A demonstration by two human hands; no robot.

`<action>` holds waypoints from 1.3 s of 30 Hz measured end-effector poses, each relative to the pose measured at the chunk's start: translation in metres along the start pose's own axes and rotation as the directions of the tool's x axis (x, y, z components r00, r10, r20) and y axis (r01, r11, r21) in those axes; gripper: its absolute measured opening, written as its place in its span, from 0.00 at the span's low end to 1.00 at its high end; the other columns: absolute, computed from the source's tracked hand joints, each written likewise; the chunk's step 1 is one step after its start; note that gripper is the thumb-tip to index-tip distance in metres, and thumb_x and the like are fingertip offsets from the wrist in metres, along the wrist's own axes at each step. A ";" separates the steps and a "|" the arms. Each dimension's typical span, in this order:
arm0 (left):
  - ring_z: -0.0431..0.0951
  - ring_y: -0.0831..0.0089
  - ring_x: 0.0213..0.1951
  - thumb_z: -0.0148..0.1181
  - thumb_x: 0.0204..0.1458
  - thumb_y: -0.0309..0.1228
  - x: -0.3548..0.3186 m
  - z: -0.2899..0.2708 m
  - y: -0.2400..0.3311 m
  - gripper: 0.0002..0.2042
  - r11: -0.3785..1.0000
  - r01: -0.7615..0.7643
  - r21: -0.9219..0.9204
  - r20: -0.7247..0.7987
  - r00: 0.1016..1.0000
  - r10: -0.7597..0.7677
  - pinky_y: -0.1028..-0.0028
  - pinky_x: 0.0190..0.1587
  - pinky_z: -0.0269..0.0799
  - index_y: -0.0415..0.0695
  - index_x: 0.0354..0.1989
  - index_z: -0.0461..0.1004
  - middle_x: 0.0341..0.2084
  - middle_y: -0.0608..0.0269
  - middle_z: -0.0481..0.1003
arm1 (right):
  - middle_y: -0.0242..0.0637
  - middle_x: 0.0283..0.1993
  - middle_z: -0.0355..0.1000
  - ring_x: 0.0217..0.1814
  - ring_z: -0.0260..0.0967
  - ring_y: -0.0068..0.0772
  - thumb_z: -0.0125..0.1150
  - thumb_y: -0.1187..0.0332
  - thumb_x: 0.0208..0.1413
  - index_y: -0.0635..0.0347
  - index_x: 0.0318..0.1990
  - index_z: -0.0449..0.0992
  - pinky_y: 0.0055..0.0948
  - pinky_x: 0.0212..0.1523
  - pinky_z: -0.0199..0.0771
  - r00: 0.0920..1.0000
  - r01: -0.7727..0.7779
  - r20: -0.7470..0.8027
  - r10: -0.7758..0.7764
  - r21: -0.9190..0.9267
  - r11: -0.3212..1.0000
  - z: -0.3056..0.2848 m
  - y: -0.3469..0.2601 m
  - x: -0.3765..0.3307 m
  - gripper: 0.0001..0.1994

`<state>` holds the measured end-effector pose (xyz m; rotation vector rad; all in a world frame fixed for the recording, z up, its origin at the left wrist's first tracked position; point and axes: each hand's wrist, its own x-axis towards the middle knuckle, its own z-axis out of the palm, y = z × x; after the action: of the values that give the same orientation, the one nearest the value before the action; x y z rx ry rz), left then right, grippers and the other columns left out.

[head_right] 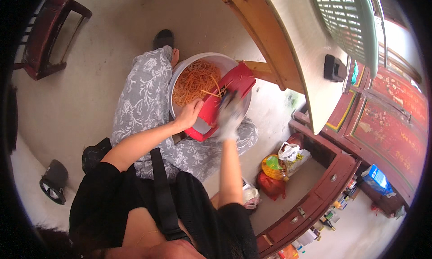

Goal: The person shreds orange vegetables using a red handheld grater into a large white bucket.

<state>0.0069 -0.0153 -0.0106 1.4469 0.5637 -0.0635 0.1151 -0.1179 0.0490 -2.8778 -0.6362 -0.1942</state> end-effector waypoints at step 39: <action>0.73 0.46 0.38 0.38 0.60 0.42 -0.001 0.000 0.006 0.19 1.000 0.015 0.006 -0.006 1.000 -0.015 0.57 0.40 0.67 0.39 0.41 0.70 0.32 0.43 0.74 | 0.56 0.40 0.72 0.39 0.72 0.55 0.48 0.62 0.57 0.64 0.48 0.66 0.44 0.38 0.73 0.999 -0.023 0.040 0.020 0.079 0.997 0.001 -0.032 -0.031 0.17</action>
<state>0.0077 -0.0145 -0.0048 1.4496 0.5798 -0.0730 0.0733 -0.1022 0.0478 -2.8165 -0.6056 -0.1071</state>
